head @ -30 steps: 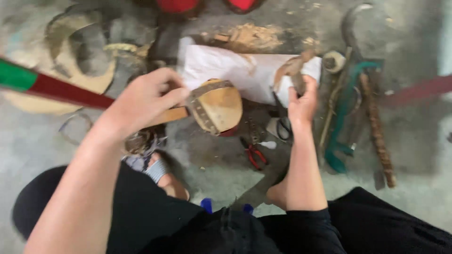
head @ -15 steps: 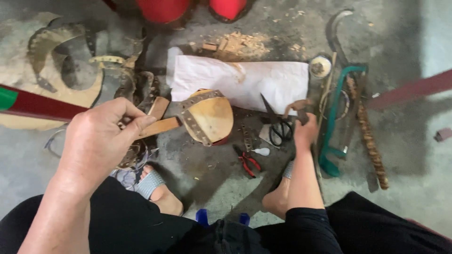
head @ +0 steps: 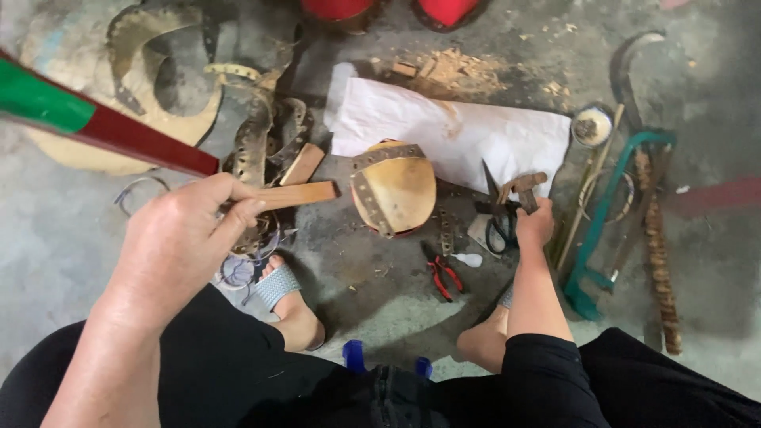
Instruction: Repairing a small percussion instrument by gluing a leather skin to the body and trimming the edges with scissors.
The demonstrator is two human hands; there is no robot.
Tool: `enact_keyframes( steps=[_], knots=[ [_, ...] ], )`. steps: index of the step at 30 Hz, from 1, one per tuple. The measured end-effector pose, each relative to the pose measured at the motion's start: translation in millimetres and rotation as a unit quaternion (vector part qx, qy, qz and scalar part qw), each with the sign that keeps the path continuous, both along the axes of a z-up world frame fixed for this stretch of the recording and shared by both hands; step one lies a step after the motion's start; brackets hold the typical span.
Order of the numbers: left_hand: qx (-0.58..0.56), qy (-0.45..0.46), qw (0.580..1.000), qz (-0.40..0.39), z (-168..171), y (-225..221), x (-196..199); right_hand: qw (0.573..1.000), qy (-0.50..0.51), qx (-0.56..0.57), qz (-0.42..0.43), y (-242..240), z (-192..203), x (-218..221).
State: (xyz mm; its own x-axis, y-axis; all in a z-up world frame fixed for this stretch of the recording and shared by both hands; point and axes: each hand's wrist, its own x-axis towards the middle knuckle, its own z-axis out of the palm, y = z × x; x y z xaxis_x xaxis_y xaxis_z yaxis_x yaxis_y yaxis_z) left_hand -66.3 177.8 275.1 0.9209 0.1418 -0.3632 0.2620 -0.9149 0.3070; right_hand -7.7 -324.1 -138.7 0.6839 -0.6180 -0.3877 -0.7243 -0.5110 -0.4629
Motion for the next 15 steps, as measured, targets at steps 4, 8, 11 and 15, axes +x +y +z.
enact_keyframes(
  steps=[4,8,11,15],
  knots=[
    [0.038,0.010,0.999,-0.021,-12.1,11.9,-11.7,0.999,-0.022,-0.042,0.000,-7.2,-21.4,-1.4],
    [0.036,0.041,0.998,-0.028,-8.9,18.6,-21.3,0.998,0.003,-0.050,-0.029,-2.4,-12.5,-2.5],
    [0.068,0.048,0.996,-0.044,-22.5,28.4,-30.0,0.996,0.002,-0.083,-0.018,-17.5,-35.7,-3.4],
    [0.073,0.084,0.992,-0.050,-50.2,31.9,-36.6,0.994,-0.002,-0.100,-0.037,-19.4,-40.3,18.2]
  ],
)
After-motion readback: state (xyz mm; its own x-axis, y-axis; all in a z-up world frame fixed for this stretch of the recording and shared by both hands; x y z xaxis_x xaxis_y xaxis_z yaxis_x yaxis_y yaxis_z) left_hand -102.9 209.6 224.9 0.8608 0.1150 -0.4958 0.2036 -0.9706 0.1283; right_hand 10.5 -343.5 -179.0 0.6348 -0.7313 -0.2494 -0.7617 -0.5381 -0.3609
